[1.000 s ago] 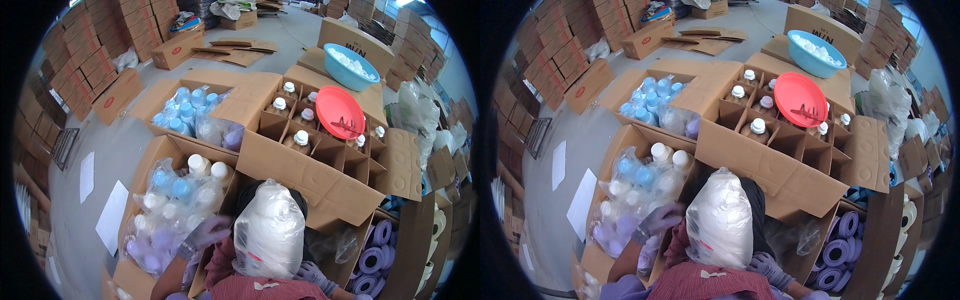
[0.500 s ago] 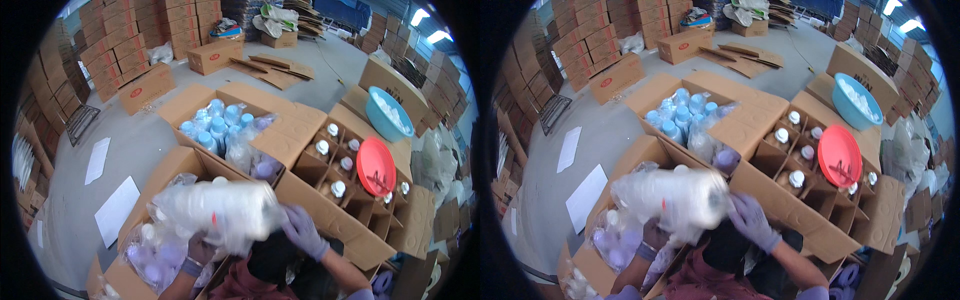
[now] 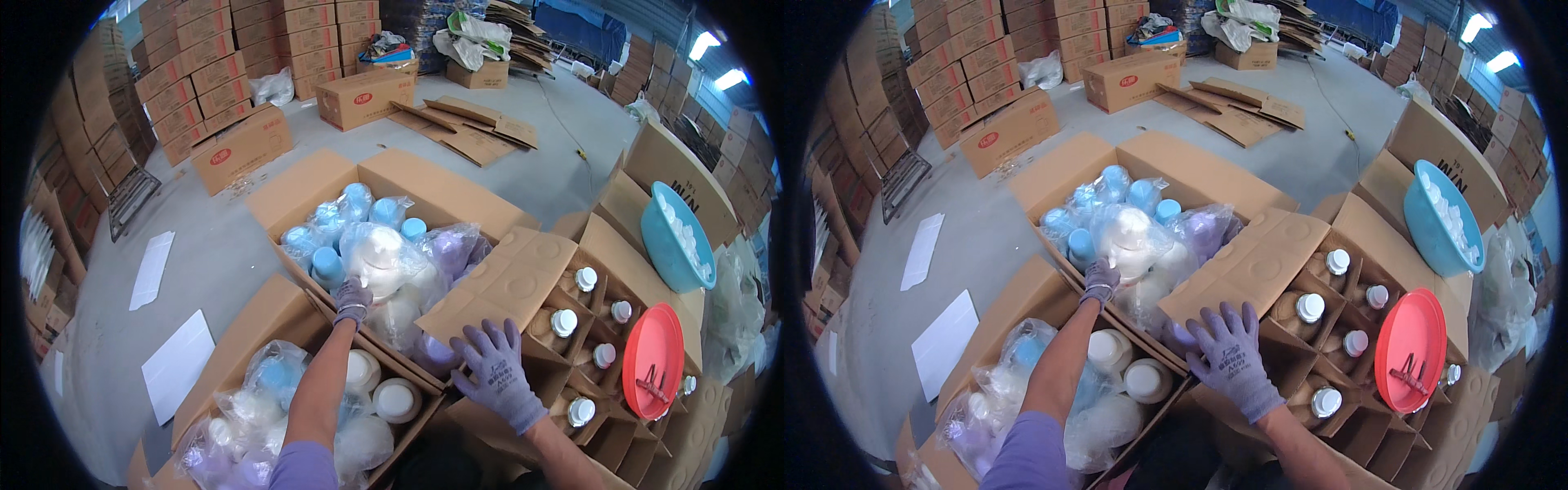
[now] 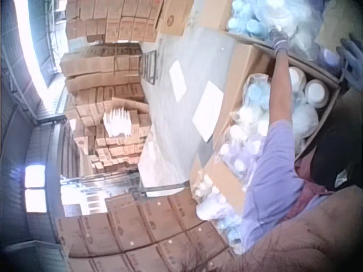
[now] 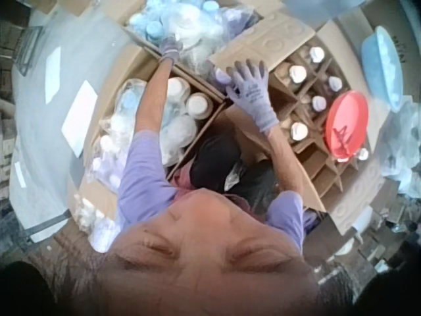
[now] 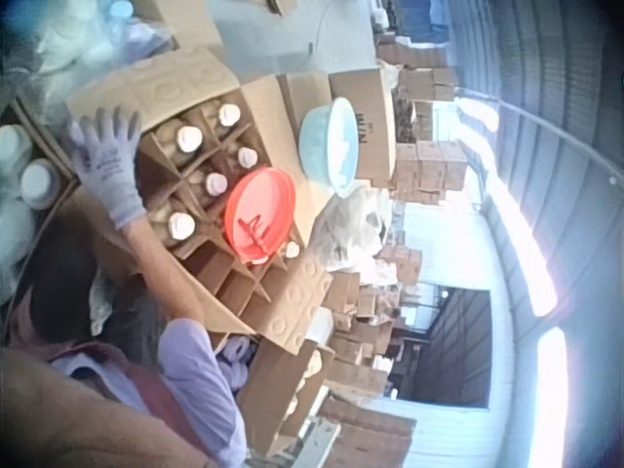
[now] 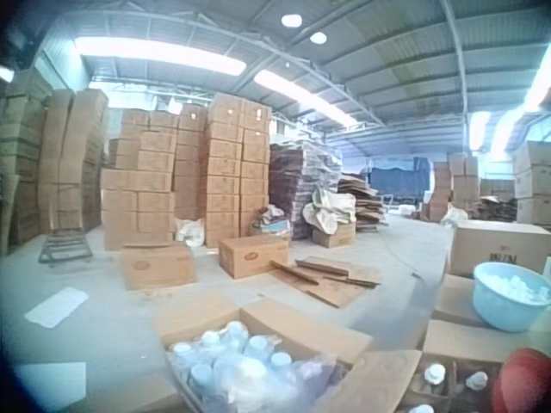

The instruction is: The person assembles thermos bottles by inserting inner stainless steel liners into outer plastic shells, then screwing on lids. They handle white and light blue bottles, repeatedly picking up liners and lids from nearby boxes and placing assembled units into a cardboard box.

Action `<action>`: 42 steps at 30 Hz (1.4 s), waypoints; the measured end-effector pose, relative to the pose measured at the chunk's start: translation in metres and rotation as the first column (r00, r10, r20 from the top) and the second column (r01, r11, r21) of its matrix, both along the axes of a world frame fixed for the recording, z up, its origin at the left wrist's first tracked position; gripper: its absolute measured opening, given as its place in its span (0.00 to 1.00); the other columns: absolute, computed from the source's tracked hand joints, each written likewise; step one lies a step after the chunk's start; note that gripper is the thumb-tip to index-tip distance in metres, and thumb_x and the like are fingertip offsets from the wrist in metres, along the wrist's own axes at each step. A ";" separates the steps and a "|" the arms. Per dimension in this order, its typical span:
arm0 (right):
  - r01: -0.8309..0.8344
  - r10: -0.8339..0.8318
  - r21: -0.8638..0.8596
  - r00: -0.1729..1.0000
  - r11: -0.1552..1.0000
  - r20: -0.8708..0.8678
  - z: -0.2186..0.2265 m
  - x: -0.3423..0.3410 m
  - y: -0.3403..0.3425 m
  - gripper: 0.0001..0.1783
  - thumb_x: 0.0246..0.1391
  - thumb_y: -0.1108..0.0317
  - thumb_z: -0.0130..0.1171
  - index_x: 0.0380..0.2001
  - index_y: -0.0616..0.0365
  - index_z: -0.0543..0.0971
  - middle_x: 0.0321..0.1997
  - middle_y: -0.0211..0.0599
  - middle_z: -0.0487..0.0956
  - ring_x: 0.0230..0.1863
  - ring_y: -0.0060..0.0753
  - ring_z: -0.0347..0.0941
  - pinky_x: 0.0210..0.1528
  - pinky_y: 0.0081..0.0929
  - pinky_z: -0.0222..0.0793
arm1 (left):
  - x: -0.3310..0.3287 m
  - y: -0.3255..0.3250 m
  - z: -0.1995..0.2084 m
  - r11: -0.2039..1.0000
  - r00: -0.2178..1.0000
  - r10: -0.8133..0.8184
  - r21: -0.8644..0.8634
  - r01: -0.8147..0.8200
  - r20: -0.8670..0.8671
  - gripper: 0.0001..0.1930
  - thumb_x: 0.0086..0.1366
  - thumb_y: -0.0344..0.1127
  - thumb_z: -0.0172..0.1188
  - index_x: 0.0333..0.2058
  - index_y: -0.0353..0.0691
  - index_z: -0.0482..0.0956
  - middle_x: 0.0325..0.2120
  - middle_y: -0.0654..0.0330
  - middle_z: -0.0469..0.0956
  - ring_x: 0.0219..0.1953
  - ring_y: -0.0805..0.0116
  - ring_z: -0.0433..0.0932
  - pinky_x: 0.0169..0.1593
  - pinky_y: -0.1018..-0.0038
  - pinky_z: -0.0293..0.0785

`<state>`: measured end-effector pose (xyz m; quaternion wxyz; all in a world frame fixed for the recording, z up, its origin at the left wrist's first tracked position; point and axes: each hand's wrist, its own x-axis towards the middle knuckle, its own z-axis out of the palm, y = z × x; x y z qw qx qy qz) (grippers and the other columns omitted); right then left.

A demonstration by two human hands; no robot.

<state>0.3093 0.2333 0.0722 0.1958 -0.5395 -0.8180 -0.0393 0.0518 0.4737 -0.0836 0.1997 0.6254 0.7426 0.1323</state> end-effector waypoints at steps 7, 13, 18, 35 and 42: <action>0.031 -0.030 -0.058 0.999 0.998 0.016 0.007 0.002 0.001 0.28 0.47 0.56 0.63 0.52 0.51 0.74 0.57 0.44 0.70 0.61 0.55 0.62 0.66 0.67 0.49 | 0.013 0.041 0.001 0.869 0.819 -0.490 -0.241 0.433 -0.297 0.24 0.58 0.49 0.57 0.45 0.35 0.82 0.50 0.44 0.79 0.51 0.49 0.79 0.56 0.59 0.73; -0.005 0.005 -0.118 1.000 0.993 0.006 0.019 -0.004 0.003 0.29 0.48 0.55 0.63 0.53 0.52 0.74 0.56 0.45 0.70 0.61 0.56 0.62 0.65 0.68 0.49 | 0.051 0.087 0.099 0.795 0.913 -0.284 0.461 0.395 -0.292 0.15 0.63 0.46 0.55 0.39 0.44 0.84 0.43 0.51 0.82 0.49 0.52 0.80 0.53 0.55 0.73; 0.010 -0.005 -0.118 0.999 0.993 0.039 0.011 -0.009 0.007 0.30 0.44 0.54 0.65 0.53 0.47 0.75 0.57 0.40 0.70 0.60 0.53 0.62 0.64 0.65 0.50 | 0.037 0.164 0.020 0.969 0.969 -0.227 0.120 0.215 0.097 0.18 0.62 0.48 0.58 0.47 0.47 0.81 0.53 0.54 0.77 0.56 0.51 0.74 0.59 0.54 0.69; 0.058 -0.064 -0.039 0.983 0.998 -0.171 0.009 0.000 0.002 0.39 0.51 0.50 0.63 0.62 0.56 0.66 0.63 0.55 0.66 0.64 0.60 0.61 0.69 0.58 0.48 | 0.019 -0.051 0.236 0.403 0.758 -0.627 0.757 0.514 -0.182 0.38 0.42 0.35 0.73 0.56 0.45 0.70 0.55 0.50 0.68 0.55 0.43 0.70 0.59 0.55 0.69; -0.233 -0.065 0.081 -0.556 0.969 -0.829 0.068 0.005 -0.062 0.37 0.68 0.38 0.41 0.69 0.50 0.57 0.65 0.37 0.68 0.60 0.35 0.70 0.63 0.39 0.68 | -0.031 -0.307 0.237 0.059 0.470 -0.864 0.890 0.451 -0.181 0.43 0.40 0.44 0.80 0.54 0.48 0.63 0.54 0.51 0.64 0.54 0.43 0.70 0.54 0.51 0.73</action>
